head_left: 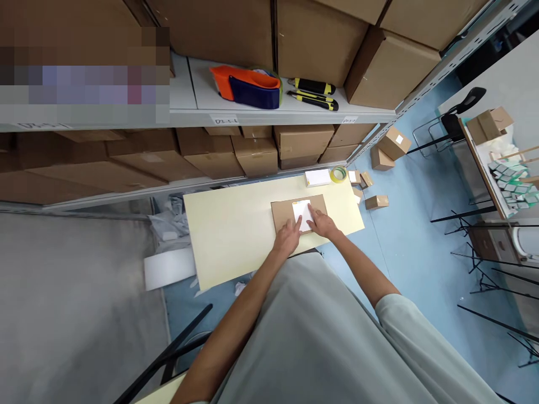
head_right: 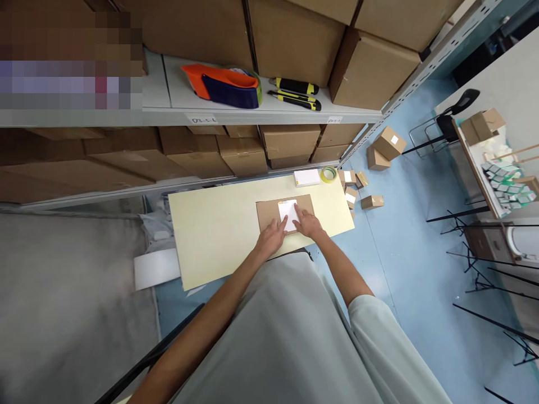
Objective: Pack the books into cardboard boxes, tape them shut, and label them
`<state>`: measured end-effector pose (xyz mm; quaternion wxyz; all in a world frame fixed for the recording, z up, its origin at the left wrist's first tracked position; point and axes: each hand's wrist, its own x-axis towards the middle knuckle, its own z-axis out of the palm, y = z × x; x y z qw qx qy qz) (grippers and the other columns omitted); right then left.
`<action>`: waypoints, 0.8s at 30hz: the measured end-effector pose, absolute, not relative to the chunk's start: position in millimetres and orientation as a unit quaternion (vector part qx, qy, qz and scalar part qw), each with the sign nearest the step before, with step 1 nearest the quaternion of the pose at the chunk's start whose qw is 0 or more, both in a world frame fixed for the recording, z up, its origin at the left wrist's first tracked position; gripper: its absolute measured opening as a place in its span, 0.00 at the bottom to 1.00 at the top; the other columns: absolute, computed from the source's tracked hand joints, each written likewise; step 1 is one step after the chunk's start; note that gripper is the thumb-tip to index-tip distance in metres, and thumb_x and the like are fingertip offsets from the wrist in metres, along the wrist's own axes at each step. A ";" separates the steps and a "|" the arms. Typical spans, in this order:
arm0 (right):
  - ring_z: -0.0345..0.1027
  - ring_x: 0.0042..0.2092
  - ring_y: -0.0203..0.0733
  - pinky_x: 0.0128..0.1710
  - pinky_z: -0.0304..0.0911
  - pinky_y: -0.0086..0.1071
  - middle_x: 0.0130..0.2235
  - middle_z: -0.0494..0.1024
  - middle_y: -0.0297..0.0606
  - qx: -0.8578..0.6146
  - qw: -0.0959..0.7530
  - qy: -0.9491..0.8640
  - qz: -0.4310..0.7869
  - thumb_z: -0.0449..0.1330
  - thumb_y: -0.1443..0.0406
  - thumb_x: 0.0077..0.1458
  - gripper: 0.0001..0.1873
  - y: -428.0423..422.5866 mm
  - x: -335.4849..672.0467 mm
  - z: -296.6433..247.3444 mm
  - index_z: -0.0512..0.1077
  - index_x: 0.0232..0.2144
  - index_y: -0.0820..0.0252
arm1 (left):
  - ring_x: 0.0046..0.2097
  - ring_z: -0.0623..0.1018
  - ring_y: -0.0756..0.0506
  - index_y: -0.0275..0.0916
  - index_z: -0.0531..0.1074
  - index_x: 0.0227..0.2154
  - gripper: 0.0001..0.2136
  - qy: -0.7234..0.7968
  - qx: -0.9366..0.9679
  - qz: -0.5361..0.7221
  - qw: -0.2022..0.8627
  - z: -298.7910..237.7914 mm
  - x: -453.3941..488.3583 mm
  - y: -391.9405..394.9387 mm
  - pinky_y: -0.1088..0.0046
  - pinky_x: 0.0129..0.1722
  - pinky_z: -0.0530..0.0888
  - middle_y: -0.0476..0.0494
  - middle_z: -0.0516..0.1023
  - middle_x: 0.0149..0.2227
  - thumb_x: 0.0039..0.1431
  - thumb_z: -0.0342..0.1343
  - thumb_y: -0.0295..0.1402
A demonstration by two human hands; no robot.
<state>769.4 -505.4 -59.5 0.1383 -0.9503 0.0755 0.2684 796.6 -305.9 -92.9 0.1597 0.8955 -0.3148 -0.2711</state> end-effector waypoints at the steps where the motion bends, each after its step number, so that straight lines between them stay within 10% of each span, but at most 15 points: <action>1: 0.76 0.60 0.58 0.58 0.71 0.43 0.68 0.74 0.57 -0.949 0.142 0.083 0.268 0.51 0.54 0.78 0.43 -504.5 770.8 -58.1 0.38 0.83 0.61 | 0.51 0.80 0.34 0.41 0.54 0.79 0.30 -0.314 0.896 -0.271 0.157 -92.3 796.9 -306.2 0.61 0.51 0.76 0.28 0.72 0.58 0.78 0.45 0.36; 24: 0.81 0.54 0.50 0.53 0.74 0.40 0.62 0.79 0.52 -0.943 0.037 0.190 0.271 0.38 0.56 0.82 0.34 -470.7 785.0 -60.4 0.34 0.83 0.46 | 0.54 0.80 0.35 0.38 0.54 0.78 0.29 -0.311 0.901 -0.277 0.117 -92.8 799.0 -312.3 0.61 0.54 0.76 0.27 0.72 0.62 0.79 0.44 0.34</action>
